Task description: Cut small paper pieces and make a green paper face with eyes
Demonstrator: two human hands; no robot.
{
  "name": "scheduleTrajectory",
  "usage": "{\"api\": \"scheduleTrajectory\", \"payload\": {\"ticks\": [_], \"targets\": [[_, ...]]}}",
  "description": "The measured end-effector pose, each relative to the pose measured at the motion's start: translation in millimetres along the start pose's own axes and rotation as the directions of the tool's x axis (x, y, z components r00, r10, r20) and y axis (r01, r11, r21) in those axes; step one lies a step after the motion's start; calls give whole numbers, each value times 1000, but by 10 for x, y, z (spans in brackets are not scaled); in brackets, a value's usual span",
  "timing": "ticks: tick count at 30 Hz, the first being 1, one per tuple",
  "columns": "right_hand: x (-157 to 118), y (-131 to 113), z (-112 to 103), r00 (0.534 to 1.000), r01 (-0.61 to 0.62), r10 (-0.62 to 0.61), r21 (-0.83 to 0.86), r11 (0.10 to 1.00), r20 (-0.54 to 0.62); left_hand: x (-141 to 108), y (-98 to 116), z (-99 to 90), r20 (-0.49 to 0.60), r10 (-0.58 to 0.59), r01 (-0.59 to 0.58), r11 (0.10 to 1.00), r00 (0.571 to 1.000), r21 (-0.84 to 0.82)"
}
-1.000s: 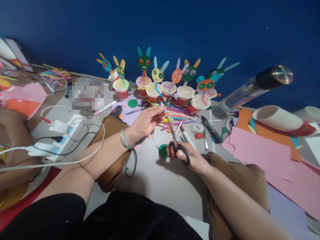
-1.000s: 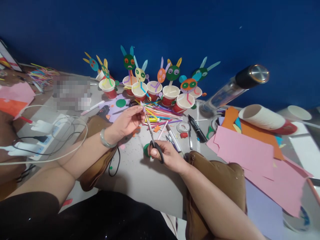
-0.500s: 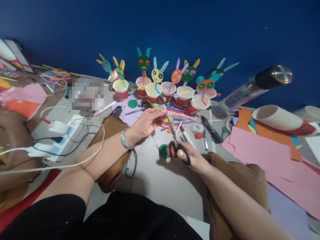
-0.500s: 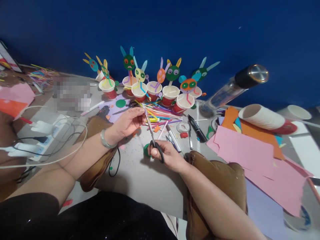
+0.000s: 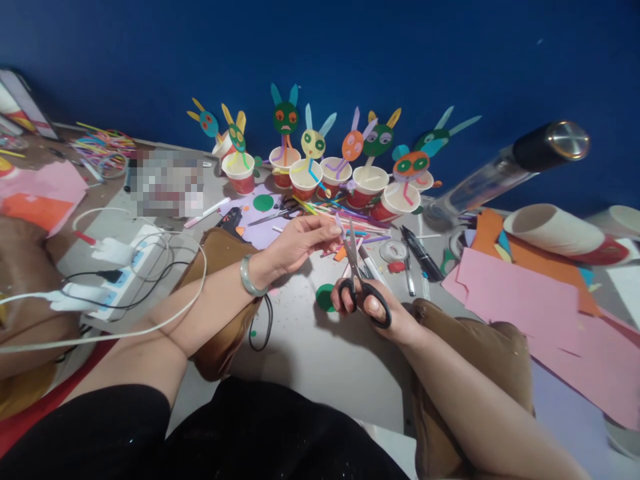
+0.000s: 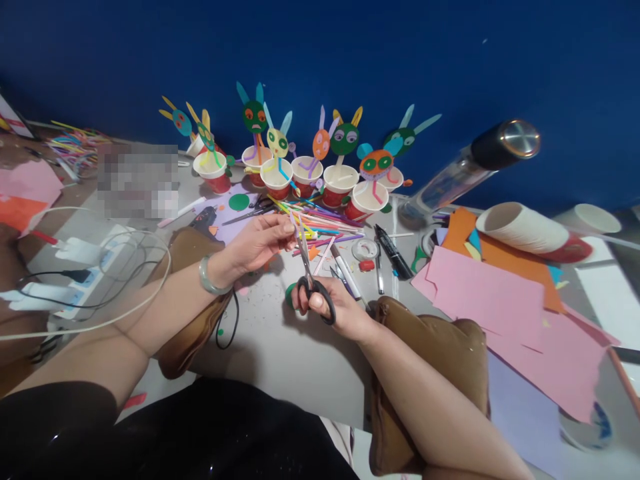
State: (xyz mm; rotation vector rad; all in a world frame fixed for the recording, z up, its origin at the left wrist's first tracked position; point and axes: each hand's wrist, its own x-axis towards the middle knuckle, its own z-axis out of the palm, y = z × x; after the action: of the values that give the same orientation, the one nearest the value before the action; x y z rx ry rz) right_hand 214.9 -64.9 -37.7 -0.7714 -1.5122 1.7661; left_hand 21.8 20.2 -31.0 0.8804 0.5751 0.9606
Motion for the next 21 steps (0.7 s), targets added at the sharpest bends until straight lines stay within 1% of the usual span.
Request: {"api": "scheduleTrajectory", "payload": {"ticks": [4, 9, 12, 15, 21], "targets": [[-7, 16, 5, 999, 33, -33, 14, 999, 7, -13, 1, 2, 41, 16, -18, 998, 999, 53], [-12, 69, 9, 997, 72, -73, 29, 997, 36, -22, -10, -3, 66, 59, -64, 995, 996, 71], [-11, 87, 17, 995, 91, -93, 47, 995, 21, -30, -20, -3, 73, 88, -95, 992, 993, 87], [-7, 71, 25, 996, 84, -85, 52, 995, 12, -41, -24, 2, 89, 100, -109, 989, 991, 98], [2, 24, 29, 999, 49, -49, 22, 999, 23, -42, -27, -9, 81, 57, -61, 997, 995, 50]]}}
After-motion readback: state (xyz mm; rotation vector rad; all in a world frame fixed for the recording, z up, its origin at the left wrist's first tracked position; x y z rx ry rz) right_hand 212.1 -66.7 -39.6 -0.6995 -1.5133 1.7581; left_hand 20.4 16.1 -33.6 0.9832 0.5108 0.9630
